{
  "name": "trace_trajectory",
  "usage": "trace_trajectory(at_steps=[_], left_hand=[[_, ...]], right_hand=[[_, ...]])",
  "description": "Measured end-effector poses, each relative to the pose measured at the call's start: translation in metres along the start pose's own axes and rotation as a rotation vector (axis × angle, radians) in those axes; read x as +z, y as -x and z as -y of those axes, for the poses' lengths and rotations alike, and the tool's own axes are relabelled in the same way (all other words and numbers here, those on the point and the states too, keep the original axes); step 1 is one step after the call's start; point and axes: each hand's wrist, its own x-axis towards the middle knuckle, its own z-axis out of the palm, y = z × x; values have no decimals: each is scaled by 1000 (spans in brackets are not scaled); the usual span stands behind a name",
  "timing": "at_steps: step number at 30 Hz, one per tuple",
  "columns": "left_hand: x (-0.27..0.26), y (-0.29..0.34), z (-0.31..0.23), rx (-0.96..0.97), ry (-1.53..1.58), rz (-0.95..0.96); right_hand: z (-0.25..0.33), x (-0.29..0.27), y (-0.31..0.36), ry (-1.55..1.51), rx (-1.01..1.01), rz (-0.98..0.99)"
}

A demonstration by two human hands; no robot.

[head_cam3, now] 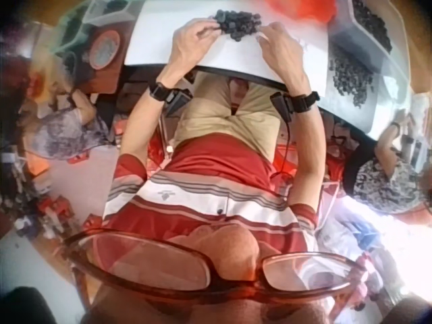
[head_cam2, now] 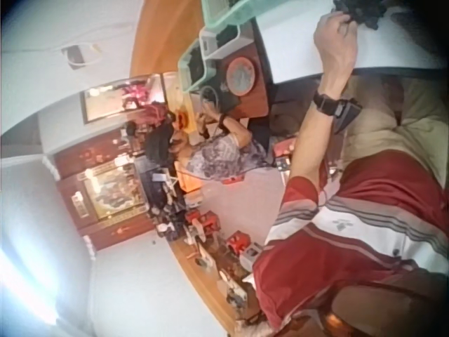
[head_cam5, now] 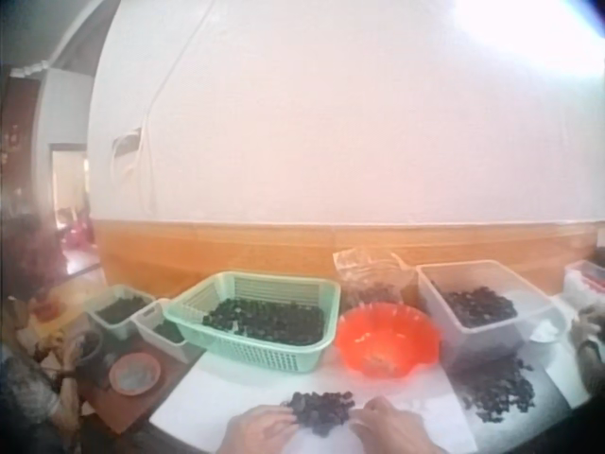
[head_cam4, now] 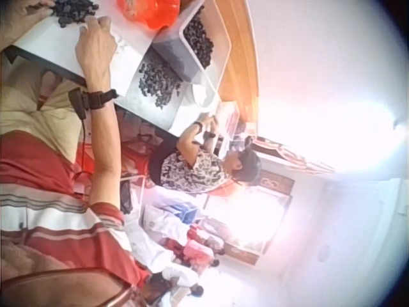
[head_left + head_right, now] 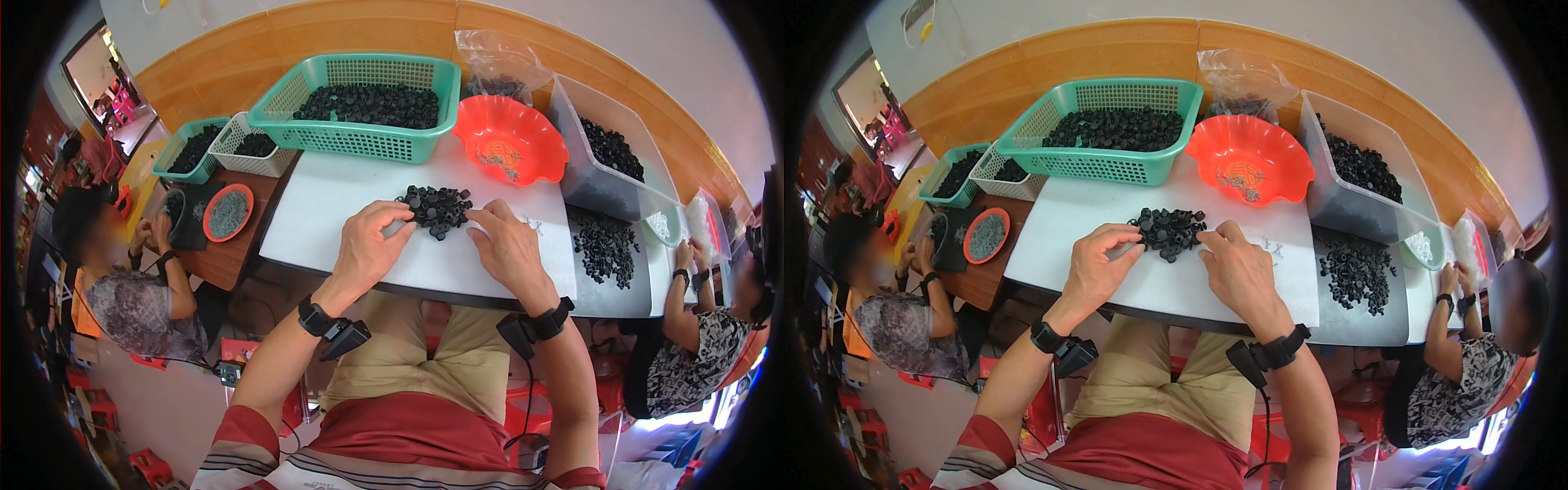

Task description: Assembling or sorting small black plastic components at a workstation.

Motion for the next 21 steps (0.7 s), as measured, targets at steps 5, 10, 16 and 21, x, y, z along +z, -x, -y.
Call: trace_trajectory(at_steps=[5, 10, 16, 21], left_hand=[[-3, -1, -2, -48, 70, 6], [-3, 0, 0, -52, 109, 0], [-1, 9, -6, 105, 49, -57], [12, 31, -20, -155, 421, 67]], right_hand=[[-1, 5, -6, 44, -1, 49], [-2, 9, -8, 53, -8, 80], [1, 2, 3, 13, -25, 38], [23, -9, 27, -378, 33, -12]])
